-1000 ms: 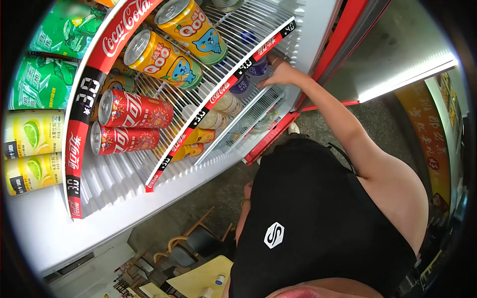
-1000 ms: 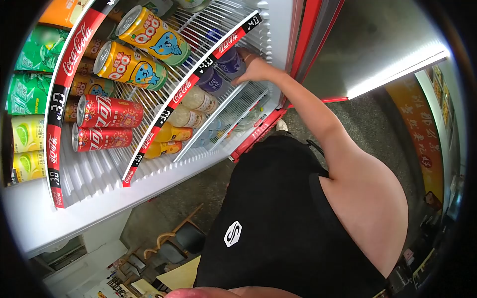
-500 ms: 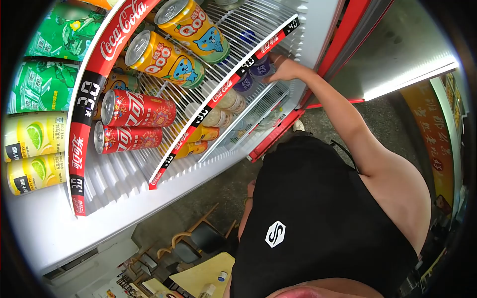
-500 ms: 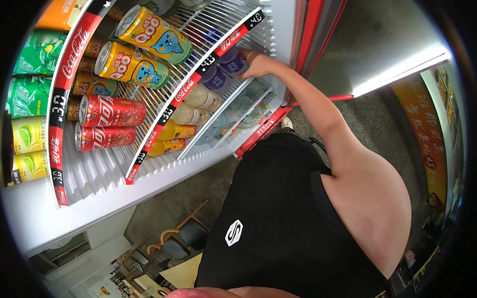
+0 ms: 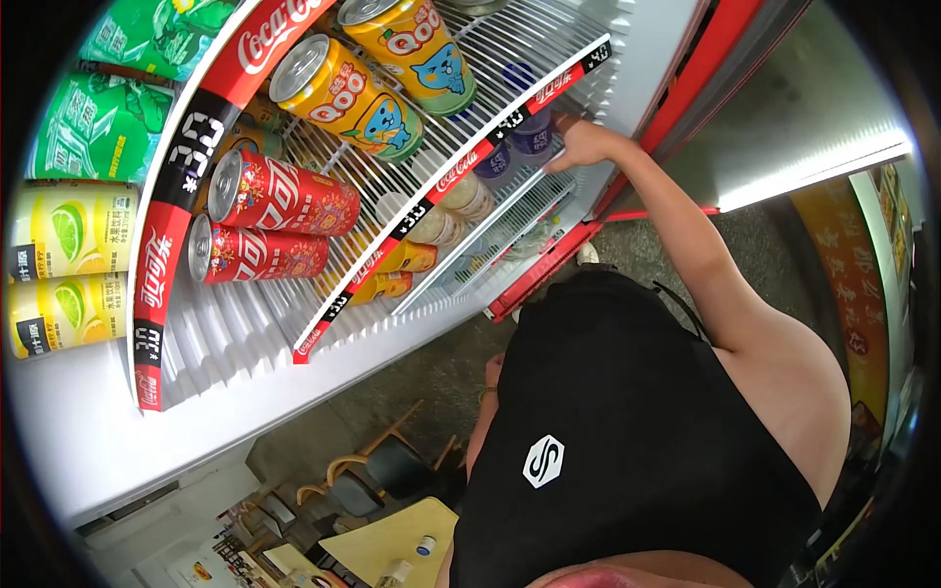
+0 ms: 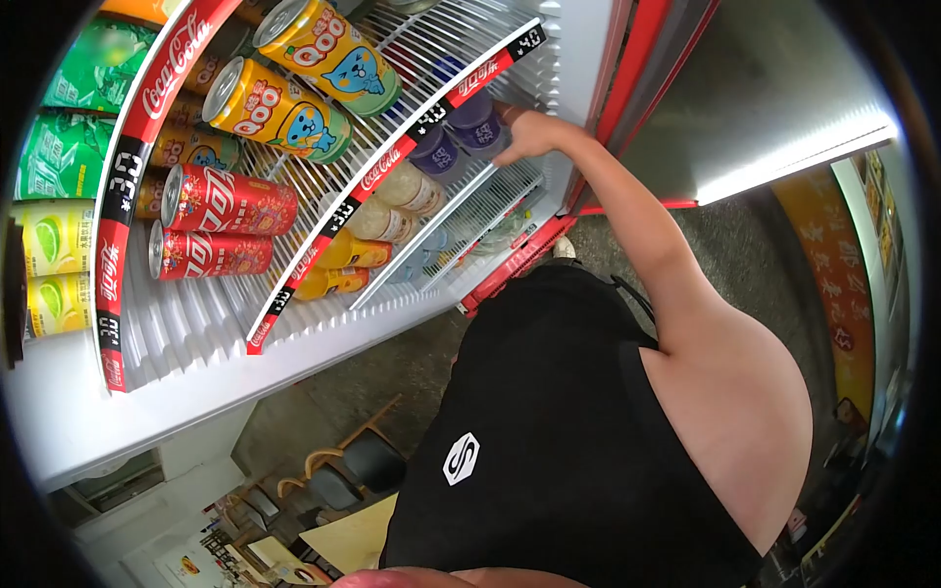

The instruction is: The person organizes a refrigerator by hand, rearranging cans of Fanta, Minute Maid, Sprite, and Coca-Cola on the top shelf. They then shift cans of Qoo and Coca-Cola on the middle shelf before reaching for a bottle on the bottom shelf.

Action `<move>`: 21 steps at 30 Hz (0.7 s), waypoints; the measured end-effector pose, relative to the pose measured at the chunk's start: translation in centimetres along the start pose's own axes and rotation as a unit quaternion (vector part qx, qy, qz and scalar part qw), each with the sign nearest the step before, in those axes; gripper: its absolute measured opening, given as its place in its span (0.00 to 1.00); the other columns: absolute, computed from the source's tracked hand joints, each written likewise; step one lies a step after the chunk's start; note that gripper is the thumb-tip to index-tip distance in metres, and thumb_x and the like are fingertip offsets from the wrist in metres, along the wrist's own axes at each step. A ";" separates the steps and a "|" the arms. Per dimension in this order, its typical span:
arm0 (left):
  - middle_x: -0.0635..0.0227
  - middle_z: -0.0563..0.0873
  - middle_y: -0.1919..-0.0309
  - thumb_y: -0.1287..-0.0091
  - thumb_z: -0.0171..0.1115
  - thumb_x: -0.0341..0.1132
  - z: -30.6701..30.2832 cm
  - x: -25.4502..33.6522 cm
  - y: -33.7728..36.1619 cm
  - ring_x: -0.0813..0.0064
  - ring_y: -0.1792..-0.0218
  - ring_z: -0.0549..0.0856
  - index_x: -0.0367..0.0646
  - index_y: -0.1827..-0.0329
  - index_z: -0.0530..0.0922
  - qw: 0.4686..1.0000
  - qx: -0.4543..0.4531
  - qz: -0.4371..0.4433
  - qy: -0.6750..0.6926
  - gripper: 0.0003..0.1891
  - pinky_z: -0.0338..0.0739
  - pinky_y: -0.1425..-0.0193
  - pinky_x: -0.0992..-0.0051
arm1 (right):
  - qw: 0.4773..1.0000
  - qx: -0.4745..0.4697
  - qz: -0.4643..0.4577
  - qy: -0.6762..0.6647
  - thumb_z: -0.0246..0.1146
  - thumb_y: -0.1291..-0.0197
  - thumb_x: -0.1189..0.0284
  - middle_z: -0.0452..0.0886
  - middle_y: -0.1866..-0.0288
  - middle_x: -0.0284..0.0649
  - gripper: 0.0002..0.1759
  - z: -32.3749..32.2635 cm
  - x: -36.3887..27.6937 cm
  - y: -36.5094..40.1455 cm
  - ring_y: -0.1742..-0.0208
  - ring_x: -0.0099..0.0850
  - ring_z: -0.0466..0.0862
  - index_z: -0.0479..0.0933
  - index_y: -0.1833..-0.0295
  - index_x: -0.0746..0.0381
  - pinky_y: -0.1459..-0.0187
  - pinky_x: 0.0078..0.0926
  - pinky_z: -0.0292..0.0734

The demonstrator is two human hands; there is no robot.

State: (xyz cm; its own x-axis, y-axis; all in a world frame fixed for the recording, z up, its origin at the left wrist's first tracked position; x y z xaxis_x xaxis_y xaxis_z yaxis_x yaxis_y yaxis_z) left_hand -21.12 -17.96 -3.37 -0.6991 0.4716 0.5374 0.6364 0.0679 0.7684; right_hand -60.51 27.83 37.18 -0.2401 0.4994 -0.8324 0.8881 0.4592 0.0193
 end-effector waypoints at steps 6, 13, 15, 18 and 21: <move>0.53 0.93 0.49 0.25 0.67 0.46 0.9 0.4 1.7 0.65 0.49 0.90 0.29 0.40 0.85 0.998 0.029 0.031 0.053 0.25 0.82 0.41 0.64 | 0.968 0.242 0.061 0.025 0.79 0.46 0.63 0.76 0.26 0.53 0.46 3.5 -1.0 6.1 0.28 0.42 0.79 0.68 0.24 0.67 0.32 0.35 0.78; 0.51 0.93 0.47 0.25 0.66 0.44 0.4 -1.2 0.9 0.61 0.47 0.91 0.30 0.40 0.86 0.999 0.016 0.034 0.017 0.24 0.82 0.42 0.62 | 0.966 0.242 0.093 -0.014 0.74 0.40 0.61 0.88 0.70 0.47 0.39 11.0 -7.3 3.7 0.66 0.50 0.90 0.72 0.28 0.71 0.61 0.44 0.86; 0.47 0.92 0.47 0.23 0.63 0.44 -0.8 1.9 1.5 0.58 0.46 0.91 0.31 0.39 0.86 0.996 -0.031 -0.042 -0.071 0.23 0.83 0.43 0.61 | 0.962 0.263 0.075 0.016 0.73 0.39 0.59 0.86 0.76 0.47 0.42 12.2 -7.1 2.0 0.70 0.54 0.89 0.70 0.27 0.73 0.64 0.48 0.86; 0.46 0.92 0.49 0.22 0.61 0.45 -0.5 -0.9 -1.4 0.57 0.47 0.91 0.31 0.39 0.86 0.990 0.001 0.131 -0.058 0.23 0.83 0.44 0.61 | 0.963 0.241 0.112 0.045 0.73 0.39 0.57 0.87 0.71 0.54 0.45 12.2 -6.5 0.2 0.65 0.56 0.89 0.67 0.25 0.76 0.60 0.51 0.86; 0.47 0.92 0.48 0.20 0.59 0.46 -0.6 0.9 1.0 0.56 0.47 0.91 0.32 0.39 0.86 0.996 0.013 0.071 -0.061 0.23 0.82 0.43 0.61 | 0.953 0.283 0.107 0.027 0.75 0.41 0.56 0.86 0.75 0.51 0.48 12.1 -6.8 0.0 0.70 0.49 0.91 0.67 0.24 0.74 0.64 0.43 0.86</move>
State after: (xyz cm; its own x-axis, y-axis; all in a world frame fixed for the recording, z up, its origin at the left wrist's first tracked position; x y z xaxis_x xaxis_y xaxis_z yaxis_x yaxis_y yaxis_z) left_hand -21.31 -18.01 -1.90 -0.5582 0.5812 0.5921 0.7348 0.0149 0.6781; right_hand -54.20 15.56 36.13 -0.0356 0.5812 -0.8130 0.9843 -0.1203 -0.1291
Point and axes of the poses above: each hand's wrist, its own y-axis away from the middle knuckle, its own z-axis out of the palm, x = y × z, the point moved 1 cm from there along -y, towards the middle knuckle
